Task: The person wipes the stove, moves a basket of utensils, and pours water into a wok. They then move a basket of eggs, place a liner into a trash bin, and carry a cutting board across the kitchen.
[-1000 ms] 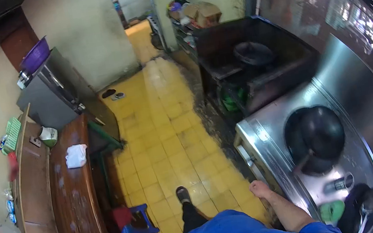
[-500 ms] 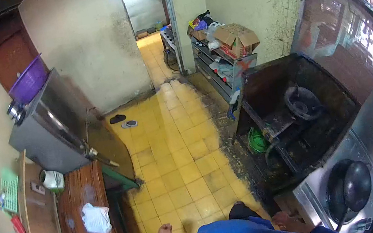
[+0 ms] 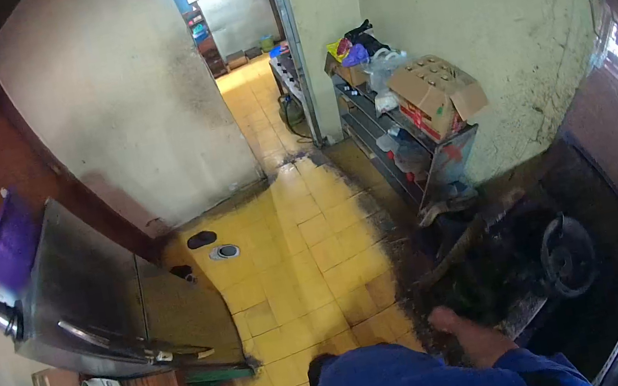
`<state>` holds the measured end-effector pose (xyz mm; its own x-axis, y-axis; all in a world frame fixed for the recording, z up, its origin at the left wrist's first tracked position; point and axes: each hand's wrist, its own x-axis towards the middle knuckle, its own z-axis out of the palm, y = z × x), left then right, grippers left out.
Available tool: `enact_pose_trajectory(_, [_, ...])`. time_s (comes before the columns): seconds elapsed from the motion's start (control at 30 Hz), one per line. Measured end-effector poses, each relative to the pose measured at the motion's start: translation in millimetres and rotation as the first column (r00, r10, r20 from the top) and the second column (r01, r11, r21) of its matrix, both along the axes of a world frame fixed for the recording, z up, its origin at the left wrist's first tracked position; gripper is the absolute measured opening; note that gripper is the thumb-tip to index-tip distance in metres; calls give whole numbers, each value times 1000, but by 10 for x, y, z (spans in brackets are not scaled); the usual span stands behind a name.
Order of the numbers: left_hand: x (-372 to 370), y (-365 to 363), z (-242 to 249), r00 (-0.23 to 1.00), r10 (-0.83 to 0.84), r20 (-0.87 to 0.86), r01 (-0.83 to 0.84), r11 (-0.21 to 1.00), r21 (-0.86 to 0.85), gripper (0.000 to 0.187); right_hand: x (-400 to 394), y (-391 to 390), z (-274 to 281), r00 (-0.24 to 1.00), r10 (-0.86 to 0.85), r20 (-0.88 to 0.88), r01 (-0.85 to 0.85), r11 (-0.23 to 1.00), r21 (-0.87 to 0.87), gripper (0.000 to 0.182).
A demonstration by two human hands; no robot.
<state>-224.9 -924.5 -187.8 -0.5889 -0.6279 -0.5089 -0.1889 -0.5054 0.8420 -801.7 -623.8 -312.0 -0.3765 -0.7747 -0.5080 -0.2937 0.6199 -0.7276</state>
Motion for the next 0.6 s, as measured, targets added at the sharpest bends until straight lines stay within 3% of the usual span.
enact_pose_trajectory(0.03, [-166, -98, -47, 892, -150, 426, 201, 977, -77, 14, -342, -531, 123, 984, -167, 63, 172, 982, -79, 21])
enact_pose_trajectory(0.07, [-329, -228, -77, 792, -207, 574, 298, 952, -67, 14, -604, -1006, 603, 976, -216, 28, 217, 976, -37, 22])
enact_pose_trajectory(0.1, [-541, -398, -128, 729, -248, 638, 346, 938, -31, 14, -823, -1535, 1295, 965, -263, -7, 263, 965, 4, 25])
enact_pose_trajectory(0.17, [-926, -776, -228, 682, -287, 673, 383, 924, 6, 14, -1105, -2334, 2291, 819, -527, 226, 546, 837, -29, 24])
enact_pose_trajectory(0.2, [-1123, -1020, -294, 668, -300, 681, 403, 915, 7, 14, -1307, -2592, 2283, 816, -533, 225, 552, 833, -29, 24])
enact_pose_trajectory(0.27, [-1465, -1561, -495, 618, -337, 710, 488, 873, -10, 14, -1634, -3087, 2215, 779, -598, 188, 626, 748, -219, 23])
enact_pose_trajectory(0.33, [-1794, -2182, -675, 548, -366, 752, 609, 791, -58, 14, -1959, -3380, 1650, 733, -615, 289, 677, 699, -230, 23])
enact_pose_trajectory(0.37, [-1984, -2521, -751, 494, -381, 782, 696, 712, -92, 14, -2053, -3465, 1471, 724, -640, 257, 685, 709, -166, 22])
enact_pose_trajectory(0.4, [-2147, -2935, -823, 419, -386, 822, 813, 563, -150, 14, -2102, -3475, 1399, 720, -659, 216, 687, 721, -90, 21])
enact_pose_trajectory(0.43, [-2353, -3378, -898, 348, -358, 866, 906, 365, -213, 14, -2021, -3486, 1536, 652, -690, 315, 734, 678, -34, 18])
enact_pose_trajectory(0.47, [-2618, -3882, -885, 334, -296, 895, 940, 174, -293, 14, -2054, -3597, 1679, 574, -709, 409, 775, 632, 6, 15])
enact_pose_trajectory(0.5, [-3000, -4403, -858, 417, -183, 890, 907, 15, -421, 14, -2235, -3709, 1628, 572, -714, 404, 782, 623, -7, 15])
enact_pose_trajectory(0.53, [-3169, -5004, -720, 775, -391, 496, 604, 688, -402, 34, -2405, -3799, 1552, 548, -715, 434, 797, 604, -11, 13])
enact_pose_trajectory(0.57, [-3696, -5293, -383, 761, -106, 641, 590, 526, -613, 14, -2511, -3889, 1443, 513, -719, 469, 814, 581, -1, 11])
enact_pose_trajectory(0.6, [-4214, -5869, -158, 597, -223, 771, 754, 486, -443, 16, -2592, -4034, 1620, 488, -729, 480, 825, 564, 18, 11])
